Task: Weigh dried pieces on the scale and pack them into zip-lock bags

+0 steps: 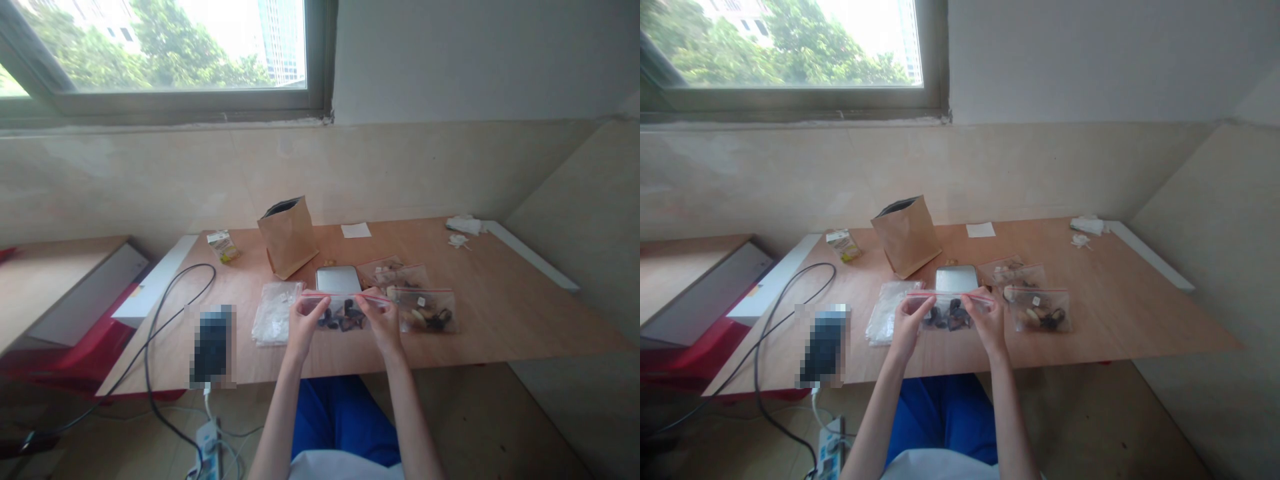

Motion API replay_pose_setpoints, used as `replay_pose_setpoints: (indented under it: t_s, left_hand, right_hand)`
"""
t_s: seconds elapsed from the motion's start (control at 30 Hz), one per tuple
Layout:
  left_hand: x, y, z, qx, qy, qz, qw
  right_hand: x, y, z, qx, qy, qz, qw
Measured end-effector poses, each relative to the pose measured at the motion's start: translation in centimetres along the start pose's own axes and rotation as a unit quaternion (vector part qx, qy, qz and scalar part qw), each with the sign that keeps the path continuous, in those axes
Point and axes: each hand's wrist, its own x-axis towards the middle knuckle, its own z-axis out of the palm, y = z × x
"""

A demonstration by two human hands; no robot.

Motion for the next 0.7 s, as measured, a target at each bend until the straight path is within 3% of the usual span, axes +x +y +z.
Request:
replay_pose_setpoints:
  t_s: [0.2,0.37,0.7]
  left_hand:
    - [0.0,-0.2,-0.4,0.005,-0.078,-0.01,0.997]
    - [-0.1,0.0,0.1,0.034,-0.083,-0.001,0.996]
    - [-0.4,0.7,0.2,0.084,-0.043,0.049,0.994]
  right_hand:
    - [-0.1,0.6,-0.3,0.052,-0.039,0.034,0.997]
    - [-0.1,0.3,0.2,0.046,-0.075,0.024,0.996]
    - [-0.1,-0.7,0.7,-0.054,-0.011,-0.097,0.994]
